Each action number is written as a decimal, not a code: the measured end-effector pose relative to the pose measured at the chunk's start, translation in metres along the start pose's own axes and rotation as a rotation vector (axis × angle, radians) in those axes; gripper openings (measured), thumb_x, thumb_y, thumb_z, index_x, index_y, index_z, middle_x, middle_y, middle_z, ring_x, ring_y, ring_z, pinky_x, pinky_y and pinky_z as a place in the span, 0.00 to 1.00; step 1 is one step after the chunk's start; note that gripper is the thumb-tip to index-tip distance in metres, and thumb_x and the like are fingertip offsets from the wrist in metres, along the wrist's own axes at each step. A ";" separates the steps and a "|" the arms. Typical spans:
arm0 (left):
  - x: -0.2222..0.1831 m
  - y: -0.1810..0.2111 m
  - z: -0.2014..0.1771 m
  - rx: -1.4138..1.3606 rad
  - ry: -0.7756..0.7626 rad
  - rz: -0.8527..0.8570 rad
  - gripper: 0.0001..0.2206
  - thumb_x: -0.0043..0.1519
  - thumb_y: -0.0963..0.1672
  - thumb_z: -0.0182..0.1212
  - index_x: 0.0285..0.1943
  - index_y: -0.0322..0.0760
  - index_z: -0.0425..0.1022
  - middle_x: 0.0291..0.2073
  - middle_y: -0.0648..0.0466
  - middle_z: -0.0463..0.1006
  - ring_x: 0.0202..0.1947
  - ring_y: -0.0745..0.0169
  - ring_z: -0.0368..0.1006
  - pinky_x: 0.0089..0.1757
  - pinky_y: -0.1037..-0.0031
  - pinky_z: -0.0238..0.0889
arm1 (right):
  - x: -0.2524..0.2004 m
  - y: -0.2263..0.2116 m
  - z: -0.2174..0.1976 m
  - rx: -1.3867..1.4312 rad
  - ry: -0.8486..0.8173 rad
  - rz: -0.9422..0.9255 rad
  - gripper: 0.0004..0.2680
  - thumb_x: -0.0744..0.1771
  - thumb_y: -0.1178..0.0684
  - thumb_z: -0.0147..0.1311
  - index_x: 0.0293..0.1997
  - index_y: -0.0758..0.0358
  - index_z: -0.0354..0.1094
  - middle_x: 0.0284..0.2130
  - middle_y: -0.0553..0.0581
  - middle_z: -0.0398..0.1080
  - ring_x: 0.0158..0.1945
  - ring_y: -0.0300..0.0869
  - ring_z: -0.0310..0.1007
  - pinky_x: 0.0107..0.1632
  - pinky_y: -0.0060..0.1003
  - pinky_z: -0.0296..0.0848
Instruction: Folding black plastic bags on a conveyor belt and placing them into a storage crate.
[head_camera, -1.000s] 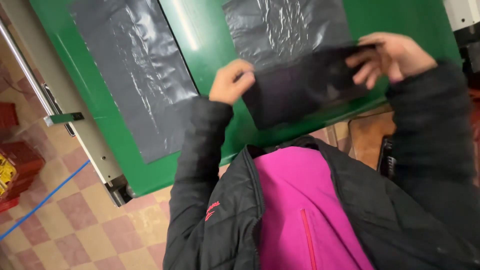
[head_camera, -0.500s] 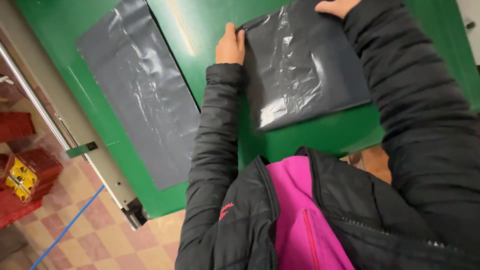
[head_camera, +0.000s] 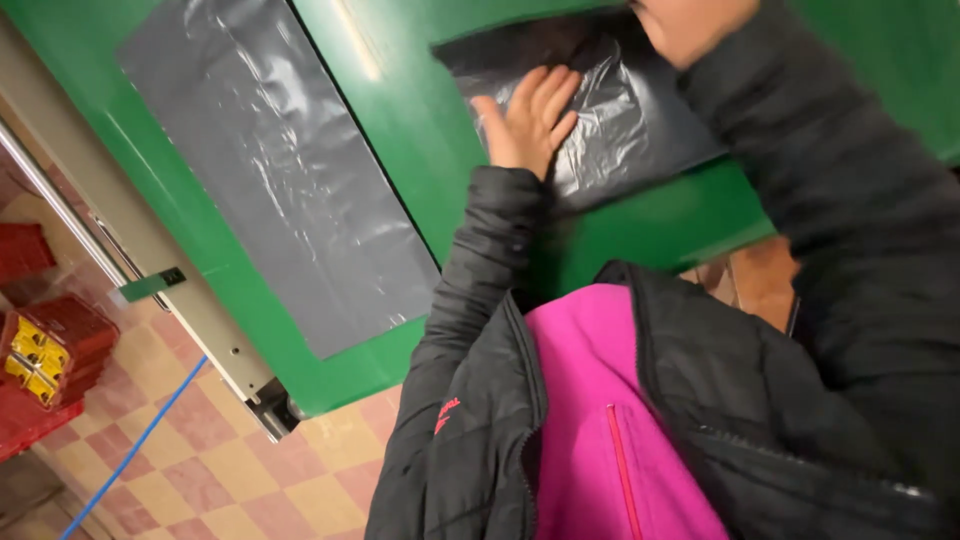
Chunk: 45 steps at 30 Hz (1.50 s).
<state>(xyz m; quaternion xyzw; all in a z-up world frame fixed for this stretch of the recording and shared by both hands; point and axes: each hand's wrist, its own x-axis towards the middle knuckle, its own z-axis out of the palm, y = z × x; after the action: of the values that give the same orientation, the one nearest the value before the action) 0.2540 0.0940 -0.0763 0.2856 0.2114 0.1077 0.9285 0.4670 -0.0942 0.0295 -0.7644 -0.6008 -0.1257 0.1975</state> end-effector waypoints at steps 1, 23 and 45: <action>-0.010 0.011 0.000 -0.198 0.104 -0.081 0.44 0.61 0.69 0.31 0.72 0.37 0.61 0.70 0.45 0.65 0.69 0.44 0.61 0.64 0.50 0.51 | -0.022 -0.027 -0.015 -0.024 0.035 -0.051 0.03 0.66 0.57 0.59 0.41 0.57 0.73 0.41 0.51 0.72 0.46 0.45 0.72 0.47 0.39 0.67; -0.115 -0.005 0.013 2.309 -0.472 0.574 0.05 0.57 0.46 0.66 0.33 0.45 0.75 0.33 0.57 0.77 0.41 0.53 0.74 0.35 0.63 0.63 | -0.096 -0.161 -0.008 0.121 -0.061 -0.131 0.16 0.62 0.57 0.56 0.55 0.72 0.70 0.57 0.64 0.70 0.64 0.55 0.68 0.67 0.48 0.64; -0.018 -0.064 0.064 1.847 0.418 0.343 0.18 0.62 0.55 0.62 0.46 0.41 0.68 0.39 0.47 0.78 0.32 0.37 0.75 0.34 0.50 0.68 | -0.248 -0.013 0.082 2.188 0.018 1.303 0.08 0.74 0.55 0.43 0.60 0.63 0.60 0.57 0.63 0.67 0.63 0.59 0.69 0.66 0.59 0.66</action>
<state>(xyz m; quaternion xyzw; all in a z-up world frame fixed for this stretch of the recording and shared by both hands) 0.2725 0.0051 -0.0599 0.9062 0.3292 0.0816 0.2526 0.3895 -0.2703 -0.1477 -0.3548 0.0960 0.5482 0.7513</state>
